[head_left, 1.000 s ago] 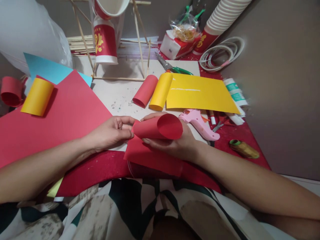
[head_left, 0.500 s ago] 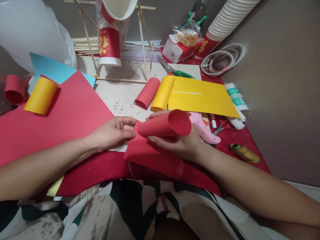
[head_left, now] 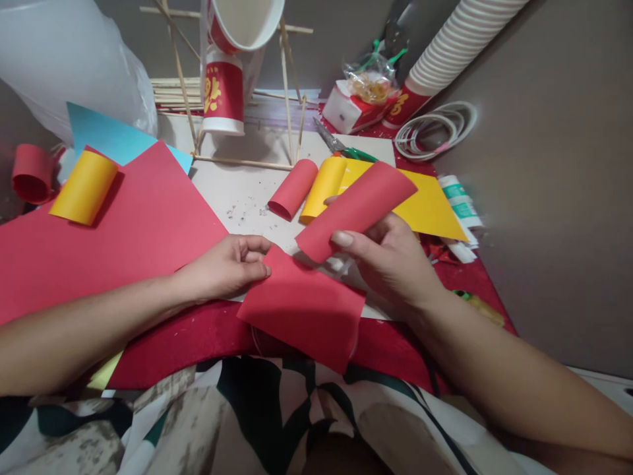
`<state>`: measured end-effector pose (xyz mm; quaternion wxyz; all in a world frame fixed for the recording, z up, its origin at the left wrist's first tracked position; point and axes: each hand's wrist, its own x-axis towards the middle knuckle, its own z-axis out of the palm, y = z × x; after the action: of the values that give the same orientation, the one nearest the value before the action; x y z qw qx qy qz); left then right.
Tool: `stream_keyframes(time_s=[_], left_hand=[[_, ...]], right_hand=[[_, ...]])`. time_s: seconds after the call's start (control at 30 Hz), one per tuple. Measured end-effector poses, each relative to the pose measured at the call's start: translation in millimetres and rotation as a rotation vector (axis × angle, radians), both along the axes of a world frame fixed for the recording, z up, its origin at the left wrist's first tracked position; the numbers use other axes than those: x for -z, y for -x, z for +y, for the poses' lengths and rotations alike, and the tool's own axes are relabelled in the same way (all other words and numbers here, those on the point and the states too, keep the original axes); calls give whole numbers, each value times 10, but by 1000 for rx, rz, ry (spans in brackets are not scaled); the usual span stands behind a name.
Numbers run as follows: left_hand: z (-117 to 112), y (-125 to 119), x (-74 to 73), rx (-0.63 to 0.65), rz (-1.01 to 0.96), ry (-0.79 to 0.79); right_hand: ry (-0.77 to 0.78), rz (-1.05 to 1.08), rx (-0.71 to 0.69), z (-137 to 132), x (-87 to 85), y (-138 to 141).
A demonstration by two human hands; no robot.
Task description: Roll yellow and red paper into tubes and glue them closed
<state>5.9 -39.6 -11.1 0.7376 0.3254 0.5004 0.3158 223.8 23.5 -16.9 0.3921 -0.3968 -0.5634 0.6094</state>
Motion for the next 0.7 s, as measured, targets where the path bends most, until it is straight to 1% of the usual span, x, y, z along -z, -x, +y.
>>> stream_keyframes(time_s=[0.1, 0.17, 0.2, 0.3, 0.37, 0.43, 0.5, 0.57, 0.63, 0.7], left_hand=[[-26, 27, -46, 80, 136, -74], [-39, 42, -85, 85, 281, -156], [-44, 46, -102, 69, 364, -222], [-65, 52, -130, -27, 641, -518], [-87, 54, -127, -81, 777, -737], [-113, 59, -116, -92, 814, -919], [-139, 65, -107, -58, 777, -1026], [-161, 69, -113, -25, 703, -1034], [-178, 69, -136, 9, 627, -945], [-190, 62, -174, 42, 571, -823]], right_hand=[[84, 50, -36, 36, -16, -11], [125, 68, -51, 52, -35, -18], [149, 75, -60, 58, -46, -22], [224, 88, -108, 66, -78, -37], [255, 89, -145, 67, -102, -51], [281, 94, -188, 62, -130, -67], [312, 109, -284, 53, -160, -83], [357, 121, -447, 46, -186, -98], [389, 106, -615, 44, -201, -111], [388, 71, -726, 51, -203, -121]])
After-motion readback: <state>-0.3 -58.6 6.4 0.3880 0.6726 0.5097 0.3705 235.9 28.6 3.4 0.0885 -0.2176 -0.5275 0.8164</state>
